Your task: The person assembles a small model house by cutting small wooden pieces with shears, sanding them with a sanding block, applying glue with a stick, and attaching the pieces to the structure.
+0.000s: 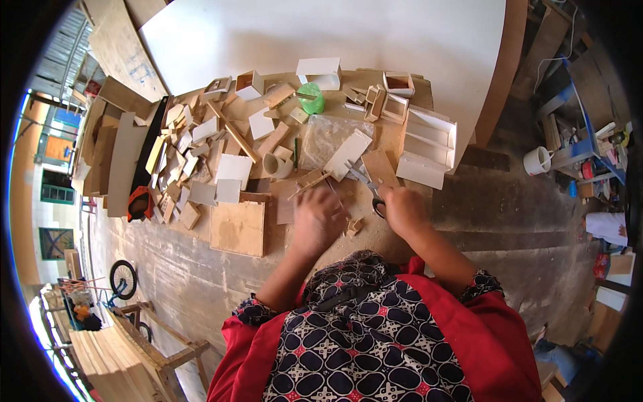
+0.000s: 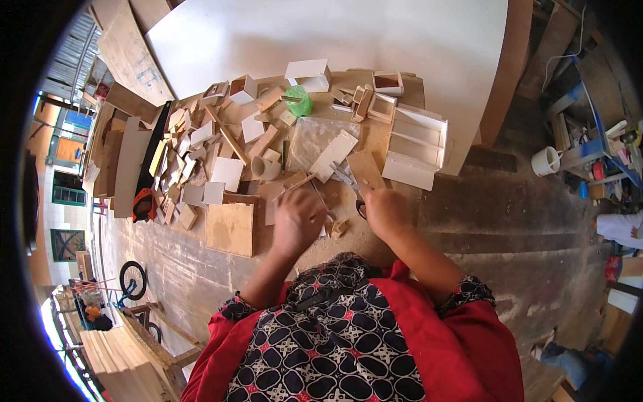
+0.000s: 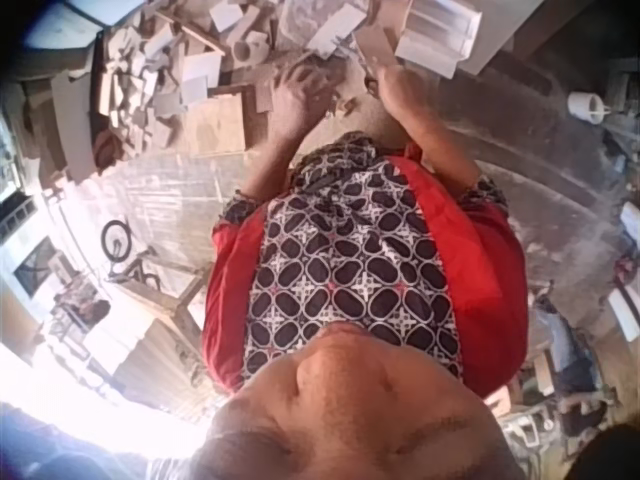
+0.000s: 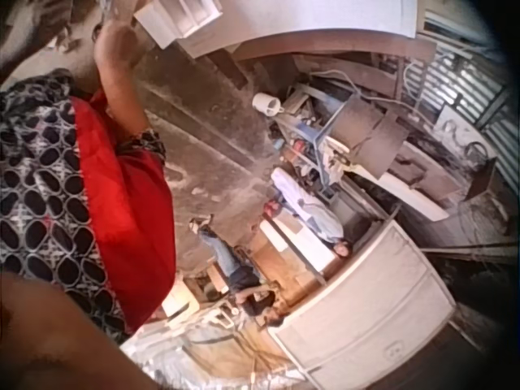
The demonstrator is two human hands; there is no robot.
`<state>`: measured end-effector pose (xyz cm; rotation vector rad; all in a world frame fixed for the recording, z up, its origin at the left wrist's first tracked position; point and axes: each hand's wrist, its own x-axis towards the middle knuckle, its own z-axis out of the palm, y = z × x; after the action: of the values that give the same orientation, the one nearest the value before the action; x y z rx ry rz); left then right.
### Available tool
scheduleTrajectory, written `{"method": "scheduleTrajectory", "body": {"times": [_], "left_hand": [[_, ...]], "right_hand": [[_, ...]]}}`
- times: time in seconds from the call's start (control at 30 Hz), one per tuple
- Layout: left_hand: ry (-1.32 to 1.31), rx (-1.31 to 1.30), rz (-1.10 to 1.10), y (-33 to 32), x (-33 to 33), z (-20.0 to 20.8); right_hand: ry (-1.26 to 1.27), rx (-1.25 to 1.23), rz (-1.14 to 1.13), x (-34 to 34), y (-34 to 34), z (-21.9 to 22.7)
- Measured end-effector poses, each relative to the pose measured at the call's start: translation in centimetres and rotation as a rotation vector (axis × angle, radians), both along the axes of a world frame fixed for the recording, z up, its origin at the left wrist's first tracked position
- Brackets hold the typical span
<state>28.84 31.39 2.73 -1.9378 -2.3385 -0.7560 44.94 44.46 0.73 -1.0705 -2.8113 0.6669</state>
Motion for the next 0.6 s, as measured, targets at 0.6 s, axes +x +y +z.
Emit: {"method": "scheduleTrajectory", "body": {"times": [0.6], "left_hand": [[-1.118, -0.15, 0.154, -1.3, 2.4, -1.5]], "right_hand": [[0.055, 0.264, 0.114, 0.7, -0.7, -0.2]]}}
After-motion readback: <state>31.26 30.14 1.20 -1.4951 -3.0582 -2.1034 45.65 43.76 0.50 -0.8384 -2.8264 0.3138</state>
